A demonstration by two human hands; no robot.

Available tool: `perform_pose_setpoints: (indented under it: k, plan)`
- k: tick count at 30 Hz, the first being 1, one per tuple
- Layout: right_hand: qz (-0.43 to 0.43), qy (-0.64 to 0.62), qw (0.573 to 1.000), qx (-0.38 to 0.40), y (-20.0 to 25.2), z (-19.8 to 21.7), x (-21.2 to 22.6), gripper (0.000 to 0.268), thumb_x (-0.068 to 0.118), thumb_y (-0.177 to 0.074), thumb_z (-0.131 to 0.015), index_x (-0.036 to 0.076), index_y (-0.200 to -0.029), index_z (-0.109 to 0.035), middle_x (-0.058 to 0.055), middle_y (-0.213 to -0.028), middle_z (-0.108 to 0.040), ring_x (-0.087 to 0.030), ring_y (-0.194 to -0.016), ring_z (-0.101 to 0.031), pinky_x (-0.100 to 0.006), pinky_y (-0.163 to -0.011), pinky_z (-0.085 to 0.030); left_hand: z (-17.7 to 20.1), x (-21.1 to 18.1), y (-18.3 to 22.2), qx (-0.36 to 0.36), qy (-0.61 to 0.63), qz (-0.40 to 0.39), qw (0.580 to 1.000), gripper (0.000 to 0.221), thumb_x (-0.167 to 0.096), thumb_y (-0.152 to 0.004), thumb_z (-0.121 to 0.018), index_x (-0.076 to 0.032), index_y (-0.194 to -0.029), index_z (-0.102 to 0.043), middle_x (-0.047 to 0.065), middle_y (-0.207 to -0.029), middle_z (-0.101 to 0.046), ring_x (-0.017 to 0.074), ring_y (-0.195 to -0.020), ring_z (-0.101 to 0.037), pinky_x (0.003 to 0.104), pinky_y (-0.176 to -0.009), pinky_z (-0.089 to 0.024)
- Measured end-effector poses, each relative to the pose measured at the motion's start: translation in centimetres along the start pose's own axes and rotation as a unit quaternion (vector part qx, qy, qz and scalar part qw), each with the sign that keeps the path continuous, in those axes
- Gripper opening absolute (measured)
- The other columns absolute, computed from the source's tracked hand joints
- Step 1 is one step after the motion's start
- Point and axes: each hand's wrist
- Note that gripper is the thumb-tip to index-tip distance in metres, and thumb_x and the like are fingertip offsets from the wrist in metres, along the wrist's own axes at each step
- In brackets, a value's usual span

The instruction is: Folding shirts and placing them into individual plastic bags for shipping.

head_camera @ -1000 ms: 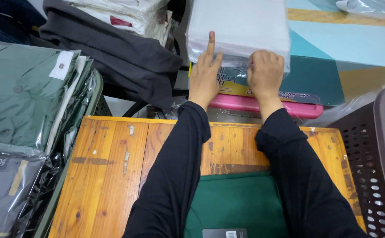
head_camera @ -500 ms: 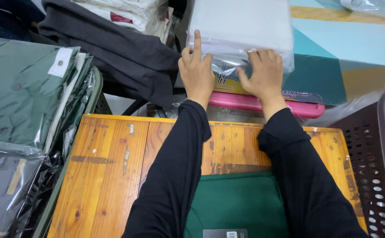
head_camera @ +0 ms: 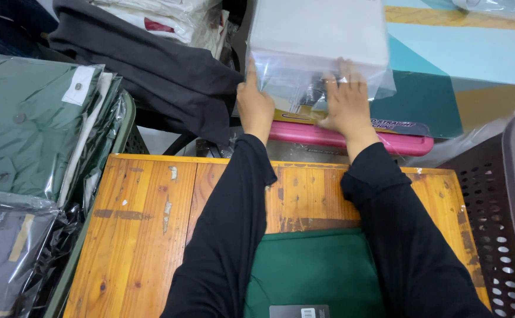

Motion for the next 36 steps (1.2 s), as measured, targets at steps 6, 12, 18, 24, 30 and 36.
perform_pose_setpoints:
  k: [6,12,18,24,30,36]
  plan:
    - [0.024,0.008,0.999,0.042,0.6,-0.5,0.1,0.116,0.022,-0.058,-0.099,-0.001,-0.158,-0.045,-0.035,-0.169,-0.007,-0.050,-0.156,-0.001,-0.062,-0.126,-0.010,-1.3,2.3,-2.0,-0.022,0.076,0.048,0.996,0.040,-0.008,-0.097,-0.055,-0.010,-0.134,-0.067,0.021,-0.132,-0.067,0.0358,-0.124,-0.066,0.043,-0.095,-0.060]
    - [0.125,0.021,0.987,-0.101,4.2,-0.5,-2.3,0.044,0.013,-0.091,-0.053,0.016,-0.132,-0.069,-0.015,-0.131,-0.070,-0.033,-0.134,-0.059,-0.054,-0.117,-0.032,1.2,1.4,0.7,-0.115,0.173,-0.008,0.978,0.025,-0.010,-0.082,-0.062,-0.011,-0.100,-0.080,0.012,-0.073,-0.076,0.0211,-0.059,-0.074,0.035,-0.065,-0.060]
    - [0.191,0.039,0.926,-0.324,14.4,4.3,-0.9,0.034,0.023,-0.091,-0.063,0.016,-0.122,-0.075,-0.006,-0.121,-0.075,-0.024,-0.113,-0.071,-0.041,-0.107,-0.052,10.0,1.2,8.7,-0.019,0.187,-0.018,0.982,0.023,-0.010,-0.080,-0.063,-0.016,-0.093,-0.082,0.008,-0.063,-0.072,0.0157,-0.051,-0.070,0.029,-0.054,-0.055]
    - [0.327,-0.058,0.901,-0.279,26.7,11.0,5.8,0.034,0.012,-0.096,-0.053,0.015,-0.123,-0.073,-0.012,-0.104,-0.075,-0.027,-0.095,-0.073,-0.043,-0.084,-0.060,24.4,3.6,19.7,0.085,0.141,-0.029,0.986,0.032,-0.006,-0.085,-0.067,-0.001,-0.115,-0.078,0.028,-0.107,-0.075,0.0400,-0.103,-0.072,0.050,-0.091,-0.057]
    - [0.427,-0.186,0.871,-0.156,36.5,17.2,14.5,0.023,0.011,-0.101,-0.060,0.007,-0.122,-0.069,-0.011,-0.113,-0.072,-0.028,-0.098,-0.072,-0.042,-0.080,-0.058,34.3,6.6,30.1,0.174,0.101,0.093,0.975,0.057,-0.011,-0.081,-0.075,-0.017,-0.137,-0.069,0.000,-0.130,-0.075,0.0102,-0.107,-0.065,0.023,-0.098,-0.044]
    - [0.374,-0.315,0.869,-0.075,36.5,18.0,14.3,0.064,0.064,-0.095,-0.052,0.017,-0.137,-0.063,-0.014,-0.143,-0.062,-0.039,-0.135,-0.058,-0.055,-0.110,-0.045,39.3,11.3,32.4,0.125,0.142,-0.028,0.982,0.058,0.007,-0.084,-0.065,-0.006,-0.140,-0.061,0.009,-0.097,-0.076,0.0097,-0.081,-0.067,0.021,-0.073,-0.051]
Point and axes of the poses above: each hand's wrist, its own y-axis away from the middle knuckle, its own z-axis out of the back of the hand, x = y × z
